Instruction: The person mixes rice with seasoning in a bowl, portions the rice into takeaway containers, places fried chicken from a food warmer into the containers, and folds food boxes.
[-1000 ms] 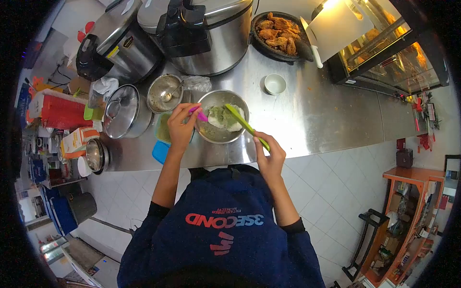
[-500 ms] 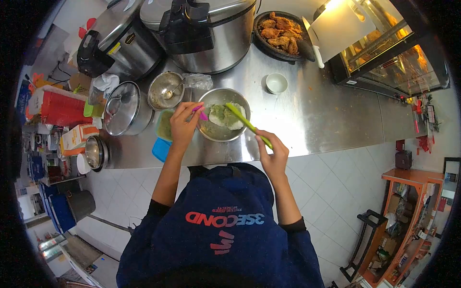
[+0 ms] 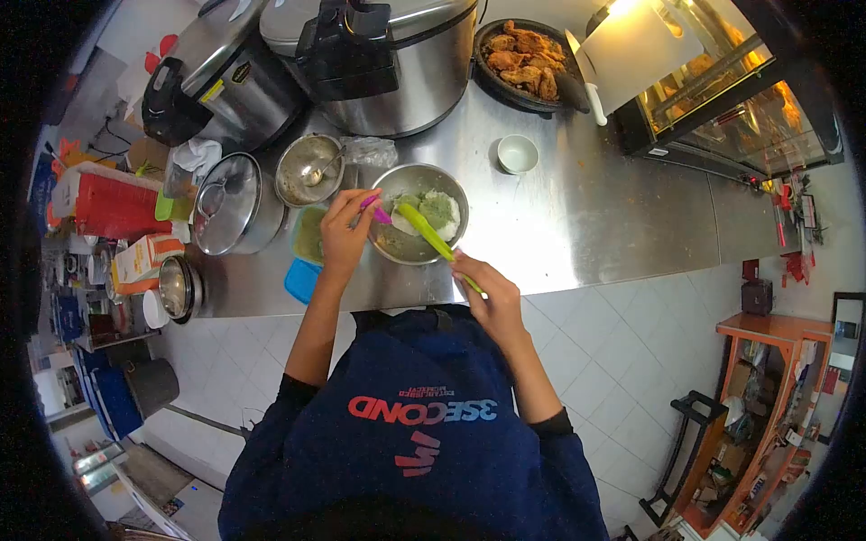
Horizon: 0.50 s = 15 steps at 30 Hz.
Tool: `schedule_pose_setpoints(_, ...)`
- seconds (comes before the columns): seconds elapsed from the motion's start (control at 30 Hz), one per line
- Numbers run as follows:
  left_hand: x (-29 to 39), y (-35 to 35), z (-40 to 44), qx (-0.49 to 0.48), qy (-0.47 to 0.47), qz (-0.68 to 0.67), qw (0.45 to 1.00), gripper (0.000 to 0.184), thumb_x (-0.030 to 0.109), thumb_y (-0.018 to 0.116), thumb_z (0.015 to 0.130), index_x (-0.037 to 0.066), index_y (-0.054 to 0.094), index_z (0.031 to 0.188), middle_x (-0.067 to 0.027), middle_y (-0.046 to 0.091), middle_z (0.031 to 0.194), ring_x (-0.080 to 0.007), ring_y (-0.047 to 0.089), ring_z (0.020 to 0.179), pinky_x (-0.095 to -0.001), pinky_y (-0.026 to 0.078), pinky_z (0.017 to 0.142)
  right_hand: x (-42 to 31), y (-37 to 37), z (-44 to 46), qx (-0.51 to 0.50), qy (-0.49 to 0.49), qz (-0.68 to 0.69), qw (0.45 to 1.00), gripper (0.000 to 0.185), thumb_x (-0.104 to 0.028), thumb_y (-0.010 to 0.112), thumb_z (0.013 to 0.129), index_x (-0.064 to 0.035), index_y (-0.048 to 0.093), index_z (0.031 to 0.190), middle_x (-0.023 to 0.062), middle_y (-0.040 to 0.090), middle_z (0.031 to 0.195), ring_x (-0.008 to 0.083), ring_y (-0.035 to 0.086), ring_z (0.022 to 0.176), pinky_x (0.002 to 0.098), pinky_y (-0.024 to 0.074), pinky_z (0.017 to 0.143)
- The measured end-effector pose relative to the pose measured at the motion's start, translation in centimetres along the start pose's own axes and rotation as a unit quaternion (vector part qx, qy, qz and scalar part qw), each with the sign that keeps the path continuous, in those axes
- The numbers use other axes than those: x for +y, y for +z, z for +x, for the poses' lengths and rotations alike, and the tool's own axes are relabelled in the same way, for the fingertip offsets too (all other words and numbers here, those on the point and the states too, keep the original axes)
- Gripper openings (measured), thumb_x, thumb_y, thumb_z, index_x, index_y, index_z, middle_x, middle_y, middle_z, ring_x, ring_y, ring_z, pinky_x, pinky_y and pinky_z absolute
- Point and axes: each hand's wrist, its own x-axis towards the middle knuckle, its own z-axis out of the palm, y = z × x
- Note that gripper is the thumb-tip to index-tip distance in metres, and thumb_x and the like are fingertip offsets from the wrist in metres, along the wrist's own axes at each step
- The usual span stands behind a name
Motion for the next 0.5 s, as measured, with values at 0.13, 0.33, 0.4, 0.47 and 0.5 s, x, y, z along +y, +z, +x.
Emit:
schedule_pose_setpoints(0.13,-0.1,-0.1,0.1,0.013,0.013,0.0,1.0,0.019,0.008,0.064,0.083,0.006,0.068,0.102,-0.0054,0.062,0.091,-0.0141,0.061,0.071,-0.026,0.049,0.06,0.5,-0.4,0.0,-0.008,-0.03,-0.037,0.999,0.023,0.007,0.065,0.076,0.0001,0.063,0.098,0.0167,0.065,0.105,0.0276,0.065,0.097,0.0324,0.0533,0.08)
schedule_pose_setpoints(0.33,0.5,0.0,-0.3,-0.018,-0.016,-0.008,1.0,0.021,0.003,0.066,0.08,0.006,0.069,0.101,-0.0074,0.062,0.092,-0.0167,0.061,0.081,-0.0267,0.048,0.071,1.9,-1.6,-2.5,0.021,-0.055,-0.08,0.995,0.027,0.009,0.065,0.075,-0.0008,0.064,0.099,0.0165,0.065,0.109,0.0272,0.066,0.094,0.0311,0.0545,0.078)
schedule_pose_setpoints(0.4,0.2,0.0,-0.7,-0.028,0.004,0.012,1.0,0.022,0.003,0.066,0.08,0.006,0.069,0.101,-0.0073,0.062,0.093,-0.0175,0.061,0.082,-0.0269,0.048,0.071,2.1,-1.8,-2.9,0.025,-0.05,-0.089,0.994,0.028,0.01,0.065,0.074,-0.0012,0.064,0.101,0.016,0.065,0.109,0.0269,0.066,0.092,0.0306,0.0543,0.078)
schedule_pose_setpoints(0.47,-0.2,-0.2,-1.3,-0.042,0.021,0.025,0.999,0.024,0.001,0.065,0.079,0.006,0.068,0.102,-0.007,0.062,0.093,-0.0186,0.061,0.081,-0.0279,0.048,0.072,2.1,-1.8,-3.3,0.028,-0.046,-0.102,0.993,0.03,0.01,0.065,0.074,-0.0013,0.063,0.103,0.0159,0.065,0.109,0.0268,0.066,0.092,0.0308,0.0543,0.078)
schedule_pose_setpoints(0.5,-0.3,-0.4,-1.7,-0.05,0.028,0.028,0.998,0.026,0.0,0.065,0.077,0.007,0.068,0.102,-0.0068,0.062,0.093,-0.0194,0.061,0.081,-0.0287,0.048,0.072,2.2,-1.8,-3.7,0.024,-0.038,-0.105,0.993,0.031,0.009,0.065,0.075,-0.0013,0.063,0.103,0.0158,0.065,0.109,0.0267,0.066,0.092,0.0308,0.0542,0.078)
